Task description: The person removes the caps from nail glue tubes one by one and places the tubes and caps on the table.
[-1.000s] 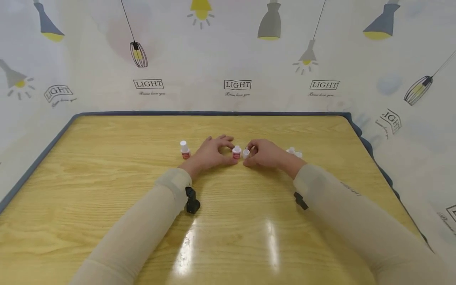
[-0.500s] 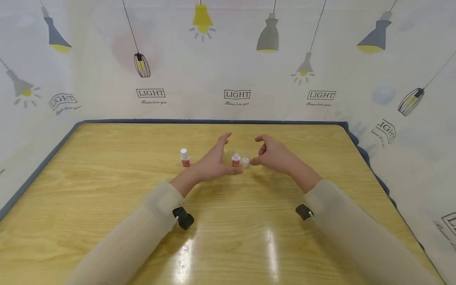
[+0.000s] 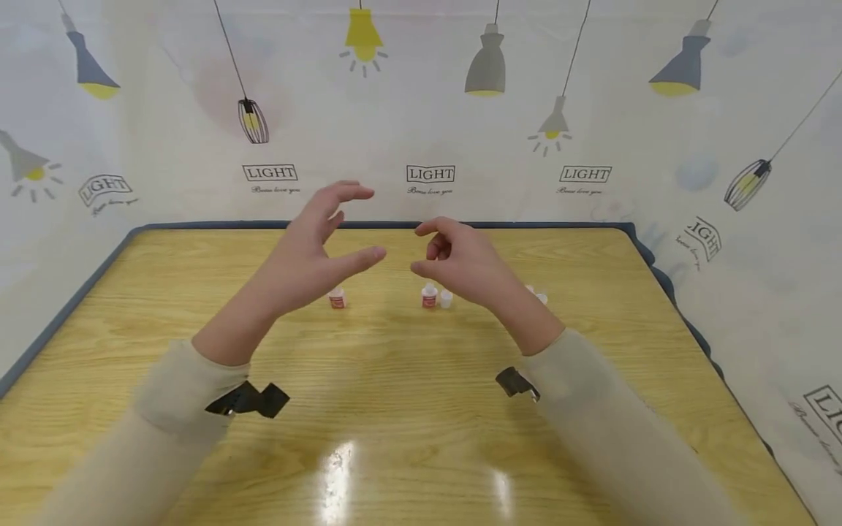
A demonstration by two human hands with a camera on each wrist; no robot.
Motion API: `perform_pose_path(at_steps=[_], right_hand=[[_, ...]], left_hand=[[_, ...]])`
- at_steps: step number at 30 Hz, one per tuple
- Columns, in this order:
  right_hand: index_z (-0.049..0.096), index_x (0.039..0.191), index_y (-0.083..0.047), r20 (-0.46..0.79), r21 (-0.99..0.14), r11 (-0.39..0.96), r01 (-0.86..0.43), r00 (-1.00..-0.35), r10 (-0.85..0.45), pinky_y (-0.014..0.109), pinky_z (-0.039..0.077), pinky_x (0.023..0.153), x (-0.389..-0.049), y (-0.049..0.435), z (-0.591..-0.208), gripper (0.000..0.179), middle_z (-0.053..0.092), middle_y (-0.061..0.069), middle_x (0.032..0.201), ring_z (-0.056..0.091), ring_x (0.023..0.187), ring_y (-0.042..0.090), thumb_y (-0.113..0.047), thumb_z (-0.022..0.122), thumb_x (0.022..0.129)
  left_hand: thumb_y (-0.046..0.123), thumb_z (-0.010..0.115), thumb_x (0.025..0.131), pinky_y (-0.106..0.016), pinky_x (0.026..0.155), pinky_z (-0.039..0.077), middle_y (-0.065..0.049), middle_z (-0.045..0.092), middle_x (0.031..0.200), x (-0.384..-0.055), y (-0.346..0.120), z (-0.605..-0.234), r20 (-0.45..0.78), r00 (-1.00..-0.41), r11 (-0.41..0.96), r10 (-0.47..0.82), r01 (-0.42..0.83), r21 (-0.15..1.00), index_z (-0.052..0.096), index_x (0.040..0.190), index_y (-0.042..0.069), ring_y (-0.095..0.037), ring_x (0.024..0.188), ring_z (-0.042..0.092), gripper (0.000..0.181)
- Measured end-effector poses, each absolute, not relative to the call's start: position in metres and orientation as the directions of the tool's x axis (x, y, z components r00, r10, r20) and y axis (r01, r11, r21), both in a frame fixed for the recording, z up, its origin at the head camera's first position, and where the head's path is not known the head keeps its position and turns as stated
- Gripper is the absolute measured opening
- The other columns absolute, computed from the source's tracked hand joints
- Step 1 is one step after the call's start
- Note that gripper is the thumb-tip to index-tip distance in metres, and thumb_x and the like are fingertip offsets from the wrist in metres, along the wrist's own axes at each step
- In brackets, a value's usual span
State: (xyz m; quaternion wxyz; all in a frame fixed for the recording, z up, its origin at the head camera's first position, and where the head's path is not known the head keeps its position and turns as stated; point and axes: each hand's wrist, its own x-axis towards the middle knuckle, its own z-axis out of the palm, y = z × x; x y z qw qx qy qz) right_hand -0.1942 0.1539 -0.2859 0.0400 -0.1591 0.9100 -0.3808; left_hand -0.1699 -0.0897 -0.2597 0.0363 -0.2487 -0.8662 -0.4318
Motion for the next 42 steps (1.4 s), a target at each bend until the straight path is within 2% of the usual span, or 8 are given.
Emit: perform_pose_path(at_steps=[5, 15, 21, 24, 30, 34, 42], right_hand=[[0.063, 0.138, -0.011, 0.093, -0.71, 0.624, -0.326, -0.922, -0.375, 0.035, 0.047, 0.078, -0.198, 0.137, -0.282, 0.041, 0.063, 0.007, 0.1, 0.057, 0.089, 0.024, -0.023, 0.075, 0.1], [0.065, 0.136, -0.012, 0.086, -0.747, 0.583, -0.318, -0.917, -0.389, 0.035, 0.046, 0.079, -0.21, 0.106, -0.28, 0.039, 0.06, 0.004, 0.101, 0.054, 0.092, 0.023, -0.023, 0.076, 0.1], [0.065, 0.136, -0.013, 0.074, -0.764, 0.565, -0.312, -0.912, -0.403, 0.034, 0.046, 0.077, -0.22, 0.084, -0.288, 0.039, 0.059, 0.004, 0.101, 0.053, 0.088, 0.022, -0.028, 0.074, 0.102], [0.065, 0.136, -0.014, 0.07, -0.769, 0.562, -0.304, -0.914, -0.399, 0.032, 0.047, 0.074, -0.224, 0.076, -0.296, 0.037, 0.059, 0.004, 0.1, 0.054, 0.086, 0.021, -0.03, 0.073, 0.103], [0.065, 0.137, -0.016, 0.051, -0.767, 0.572, -0.291, -0.916, -0.397, 0.031, 0.047, 0.068, -0.229, 0.058, -0.313, 0.039, 0.061, 0.003, 0.1, 0.056, 0.084, 0.02, -0.035, 0.072, 0.104], [0.066, 0.136, -0.014, 0.06, -0.757, 0.577, -0.308, -0.911, -0.408, 0.028, 0.046, 0.066, -0.233, 0.046, -0.324, 0.038, 0.061, 0.003, 0.096, 0.056, 0.082, 0.019, -0.034, 0.072, 0.104], [0.068, 0.132, -0.011, 0.061, -0.772, 0.559, -0.302, -0.911, -0.407, 0.024, 0.043, 0.062, -0.238, 0.037, -0.343, 0.038, 0.061, 0.003, 0.094, 0.053, 0.077, 0.016, -0.034, 0.074, 0.102]], left_hand=[[0.038, 0.078, 0.097, -0.061, 0.13, 0.031, 0.0, 0.027, 0.176, -0.166, -0.109, -0.261, 0.263, -0.89, 0.557, 0.373, 0.441, 0.704, 0.048, 0.157, 0.021, -0.026, 0.164, 0.025, 0.069], [0.031, 0.076, 0.099, -0.058, 0.131, 0.031, -0.007, 0.04, 0.169, -0.172, -0.134, -0.28, 0.255, -0.919, 0.585, 0.3, 0.388, 0.712, 0.052, 0.154, 0.013, -0.028, 0.161, 0.034, 0.062], [0.031, 0.072, 0.102, -0.061, 0.128, 0.034, -0.01, 0.043, 0.167, -0.185, -0.151, -0.299, 0.163, -0.955, 0.625, 0.248, 0.286, 0.727, 0.048, 0.156, 0.013, -0.033, 0.159, 0.035, 0.062], [0.032, 0.07, 0.103, -0.063, 0.127, 0.035, -0.011, 0.043, 0.167, -0.19, -0.159, -0.306, 0.1, -0.961, 0.643, 0.259, 0.249, 0.724, 0.046, 0.157, 0.012, -0.038, 0.157, 0.038, 0.062], [0.031, 0.071, 0.102, -0.059, 0.127, 0.039, -0.017, 0.045, 0.166, -0.201, -0.17, -0.321, 0.013, -0.956, 0.672, 0.295, 0.217, 0.708, 0.043, 0.158, 0.008, -0.042, 0.154, 0.042, 0.067], [0.033, 0.074, 0.1, -0.062, 0.123, 0.042, -0.019, 0.046, 0.165, -0.213, -0.177, -0.339, -0.055, -0.948, 0.714, 0.312, 0.196, 0.672, 0.044, 0.158, 0.008, -0.044, 0.154, 0.042, 0.07], [0.045, 0.083, 0.093, -0.065, 0.122, 0.042, -0.012, 0.052, 0.162, -0.232, -0.181, -0.374, -0.132, -0.919, 0.727, 0.372, 0.2, 0.656, 0.056, 0.151, 0.014, -0.044, 0.152, 0.045, 0.072]])
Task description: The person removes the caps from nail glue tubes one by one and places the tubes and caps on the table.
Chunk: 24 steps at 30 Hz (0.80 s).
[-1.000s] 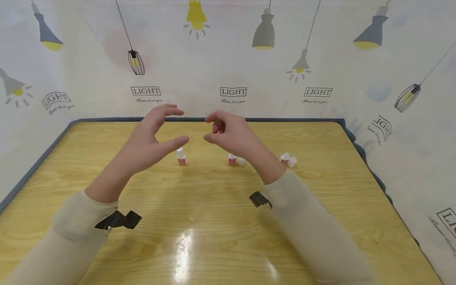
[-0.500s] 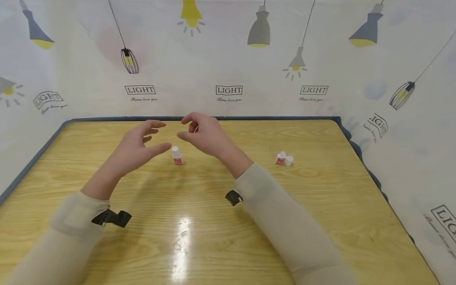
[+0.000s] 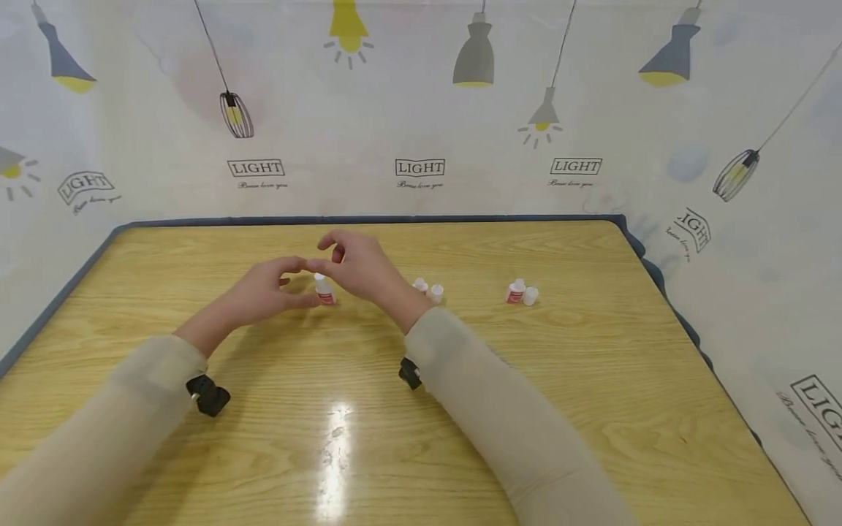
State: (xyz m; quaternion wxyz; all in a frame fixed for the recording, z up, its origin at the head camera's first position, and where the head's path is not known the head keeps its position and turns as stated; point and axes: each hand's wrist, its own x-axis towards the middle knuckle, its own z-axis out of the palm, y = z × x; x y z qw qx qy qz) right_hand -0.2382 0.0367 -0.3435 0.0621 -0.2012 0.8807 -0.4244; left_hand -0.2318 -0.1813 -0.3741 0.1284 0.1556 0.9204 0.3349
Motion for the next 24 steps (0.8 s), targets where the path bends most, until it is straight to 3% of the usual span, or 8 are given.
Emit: perform_pose_path(at_steps=[5, 14, 21, 24], right_hand=[[0.068, 0.134, -0.009, 0.035, -0.78, 0.557, -0.285, -0.908, -0.416, 0.024, 0.043, 0.064, -0.239, 0.038, -0.354, 0.042, 0.061, 0.003, 0.096, 0.053, 0.079, 0.015, -0.035, 0.074, 0.102], [0.069, 0.134, -0.012, 0.008, -0.78, 0.557, -0.285, -0.894, -0.447, 0.02, 0.041, 0.057, -0.238, 0.037, -0.366, 0.043, 0.062, 0.002, 0.096, 0.049, 0.068, 0.011, -0.037, 0.076, 0.1], [0.076, 0.114, -0.014, 0.078, -0.742, 0.568, -0.355, -0.888, -0.453, 0.02, 0.04, 0.057, -0.237, 0.036, -0.372, 0.024, 0.063, 0.002, 0.09, 0.048, 0.068, 0.011, -0.035, 0.075, 0.101], [0.076, 0.109, -0.013, 0.088, -0.741, 0.565, -0.362, -0.887, -0.453, 0.019, 0.04, 0.058, -0.237, 0.036, -0.373, 0.02, 0.062, 0.001, 0.088, 0.049, 0.07, 0.011, -0.031, 0.077, 0.1]], left_hand=[[0.043, 0.082, 0.094, -0.065, 0.127, 0.034, -0.014, 0.055, 0.16, -0.239, -0.18, -0.385, -0.114, -0.912, 0.721, 0.395, 0.231, 0.653, 0.06, 0.147, 0.011, -0.042, 0.155, 0.042, 0.066], [0.043, 0.082, 0.094, -0.074, 0.13, 0.014, -0.011, 0.035, 0.174, -0.242, -0.188, -0.409, -0.126, -0.903, 0.674, 0.41, 0.207, 0.709, 0.07, 0.137, 0.018, -0.044, 0.164, 0.022, 0.052], [0.053, 0.078, 0.094, -0.071, 0.131, 0.014, -0.008, 0.034, 0.175, -0.243, -0.183, -0.419, -0.067, -0.914, 0.655, 0.399, 0.233, 0.719, 0.076, 0.132, 0.021, -0.042, 0.164, 0.022, 0.05], [0.05, 0.079, 0.095, -0.07, 0.132, 0.013, -0.008, 0.035, 0.174, -0.244, -0.182, -0.42, -0.059, -0.919, 0.673, 0.391, 0.242, 0.699, 0.078, 0.129, 0.018, -0.042, 0.164, 0.022, 0.047]])
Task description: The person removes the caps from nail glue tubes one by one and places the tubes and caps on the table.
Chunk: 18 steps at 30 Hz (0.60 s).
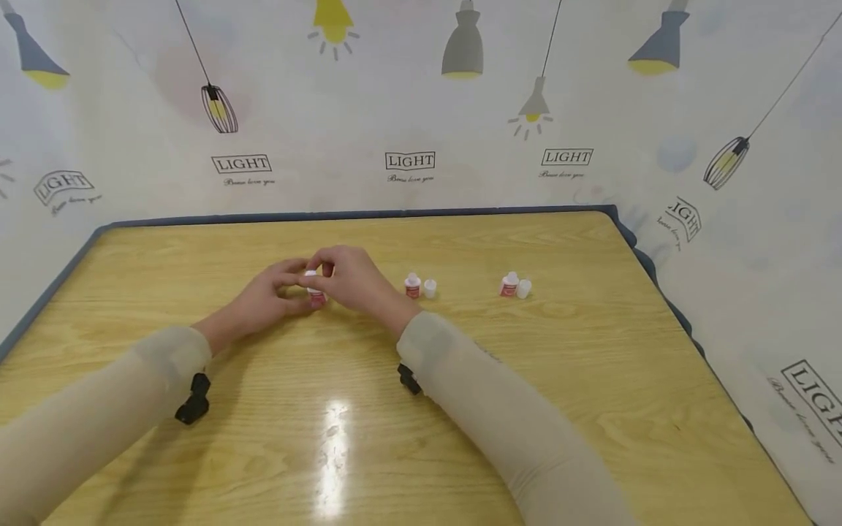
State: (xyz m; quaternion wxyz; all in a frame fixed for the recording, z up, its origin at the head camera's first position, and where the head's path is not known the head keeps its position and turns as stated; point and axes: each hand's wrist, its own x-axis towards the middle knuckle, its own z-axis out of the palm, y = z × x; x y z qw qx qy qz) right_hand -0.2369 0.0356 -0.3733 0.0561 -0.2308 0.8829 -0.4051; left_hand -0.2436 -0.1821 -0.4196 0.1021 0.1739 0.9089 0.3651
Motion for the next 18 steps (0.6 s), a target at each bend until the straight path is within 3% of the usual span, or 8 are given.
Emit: perform_pose_path(at_steps=[7, 18], right_hand=[[0.078, 0.106, -0.011, 0.107, -0.759, 0.557, -0.338, -0.908, -0.406, 0.018, 0.041, 0.062, -0.235, 0.034, -0.376, 0.018, 0.063, 0.0, 0.083, 0.051, 0.074, 0.011, -0.027, 0.081, 0.096], [0.082, 0.111, -0.012, 0.129, -0.76, 0.546, -0.353, -0.905, -0.405, 0.019, 0.044, 0.067, -0.238, 0.037, -0.383, 0.02, 0.064, 0.0, 0.083, 0.054, 0.078, 0.013, -0.025, 0.081, 0.096]], left_hand=[[0.048, 0.079, 0.095, -0.069, 0.133, 0.011, -0.007, 0.033, 0.176, -0.244, -0.182, -0.419, -0.069, -0.921, 0.708, 0.383, 0.245, 0.662, 0.075, 0.134, 0.018, -0.04, 0.166, 0.019, 0.049], [0.051, 0.074, 0.098, -0.067, 0.134, -0.004, -0.015, 0.029, 0.176, -0.242, -0.18, -0.414, -0.067, -0.893, 0.749, 0.446, 0.331, 0.574, 0.068, 0.143, 0.022, -0.04, 0.167, 0.014, 0.054]])
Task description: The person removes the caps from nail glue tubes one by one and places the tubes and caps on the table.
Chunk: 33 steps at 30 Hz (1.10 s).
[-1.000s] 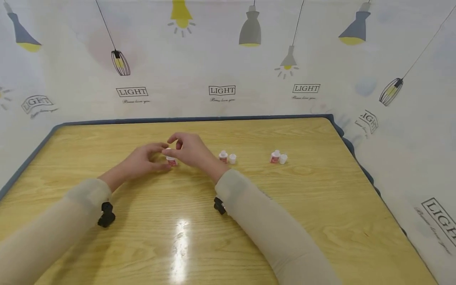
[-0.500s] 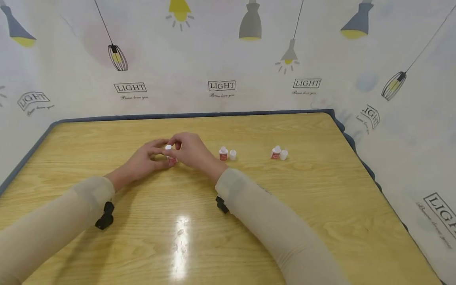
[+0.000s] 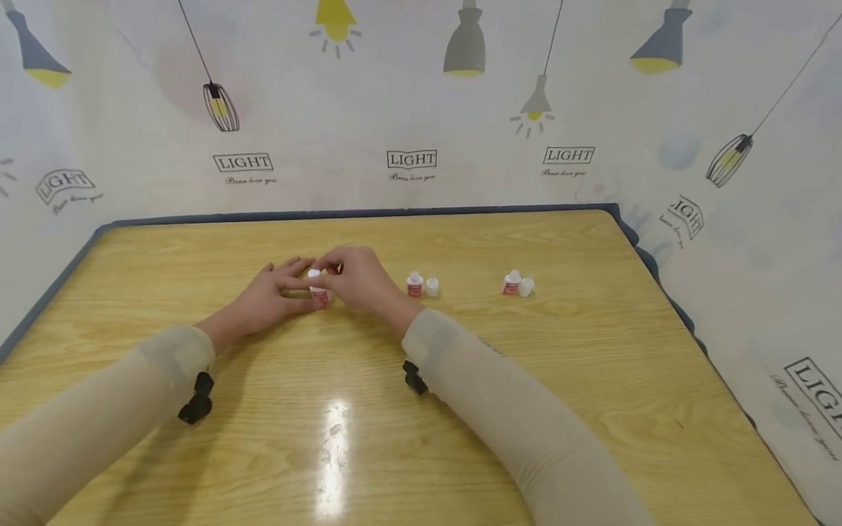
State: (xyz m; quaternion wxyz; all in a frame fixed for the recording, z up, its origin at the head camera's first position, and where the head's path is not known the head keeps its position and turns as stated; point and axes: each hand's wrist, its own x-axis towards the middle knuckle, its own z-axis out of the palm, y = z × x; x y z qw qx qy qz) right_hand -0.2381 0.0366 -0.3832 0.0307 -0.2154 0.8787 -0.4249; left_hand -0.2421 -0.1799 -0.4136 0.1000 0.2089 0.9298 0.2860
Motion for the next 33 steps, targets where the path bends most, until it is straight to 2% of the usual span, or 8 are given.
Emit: perform_pose_path(at_steps=[4, 11, 16, 22, 26, 33], right_hand=[[0.082, 0.115, -0.012, 0.103, -0.775, 0.544, -0.322, -0.913, -0.394, 0.02, 0.045, 0.067, -0.2369, 0.0365, -0.3826, 0.023, 0.065, 0.0, 0.085, 0.054, 0.079, 0.013, -0.026, 0.081, 0.096], [0.081, 0.115, -0.013, 0.103, -0.788, 0.535, -0.306, -0.921, -0.376, 0.024, 0.036, 0.064, -0.2361, 0.038, -0.3856, 0.023, 0.052, 0.0, 0.077, 0.044, 0.072, 0.013, -0.028, 0.08, 0.098], [0.08, 0.113, -0.013, 0.106, -0.787, 0.535, -0.308, -0.921, -0.374, 0.024, 0.035, 0.062, -0.2357, 0.0387, -0.3853, 0.021, 0.052, 0.0, 0.077, 0.043, 0.07, 0.013, -0.027, 0.08, 0.098], [0.079, 0.125, -0.009, 0.106, -0.787, 0.53, -0.315, -0.916, -0.387, 0.022, 0.035, 0.058, -0.236, 0.0392, -0.3847, 0.029, 0.054, -0.001, 0.072, 0.043, 0.064, 0.011, -0.022, 0.078, 0.099], [0.077, 0.13, -0.01, 0.082, -0.78, 0.548, -0.301, -0.918, -0.387, 0.021, 0.032, 0.053, -0.2351, 0.0386, -0.3827, 0.033, 0.05, -0.002, 0.066, 0.039, 0.059, 0.01, -0.025, 0.077, 0.1], [0.078, 0.122, -0.011, 0.076, -0.773, 0.563, -0.292, -0.924, -0.375, 0.02, 0.029, 0.05, -0.2336, 0.0364, -0.3819, 0.027, 0.043, -0.005, 0.063, 0.036, 0.055, 0.009, -0.026, 0.078, 0.1]], left_hand=[[0.051, 0.074, 0.098, -0.068, 0.134, -0.005, -0.015, 0.028, 0.176, -0.2414, -0.1808, -0.4134, -0.076, -0.892, 0.756, 0.445, 0.328, 0.567, 0.067, 0.144, 0.021, -0.041, 0.167, 0.013, 0.055], [0.048, 0.075, 0.098, -0.067, 0.134, -0.005, -0.014, 0.028, 0.177, -0.2441, -0.1827, -0.4155, -0.083, -0.892, 0.751, 0.445, 0.321, 0.577, 0.067, 0.144, 0.019, -0.04, 0.168, 0.012, 0.056], [0.047, 0.076, 0.098, -0.067, 0.134, -0.004, -0.013, 0.029, 0.176, -0.2455, -0.1823, -0.4156, -0.081, -0.893, 0.751, 0.443, 0.32, 0.577, 0.067, 0.144, 0.019, -0.039, 0.168, 0.013, 0.054], [0.049, 0.076, 0.097, -0.066, 0.135, -0.004, -0.012, 0.029, 0.177, -0.2472, -0.1814, -0.416, -0.083, -0.894, 0.754, 0.441, 0.318, 0.575, 0.068, 0.143, 0.02, -0.037, 0.168, 0.013, 0.055], [0.049, 0.077, 0.097, -0.066, 0.134, -0.004, -0.012, 0.029, 0.177, -0.2479, -0.1815, -0.4157, -0.088, -0.893, 0.756, 0.44, 0.316, 0.573, 0.068, 0.142, 0.019, -0.038, 0.168, 0.012, 0.055], [0.047, 0.076, 0.097, -0.066, 0.134, -0.005, -0.013, 0.028, 0.177, -0.2467, -0.1826, -0.4163, -0.095, -0.891, 0.754, 0.443, 0.314, 0.577, 0.068, 0.143, 0.019, -0.038, 0.168, 0.011, 0.054]])
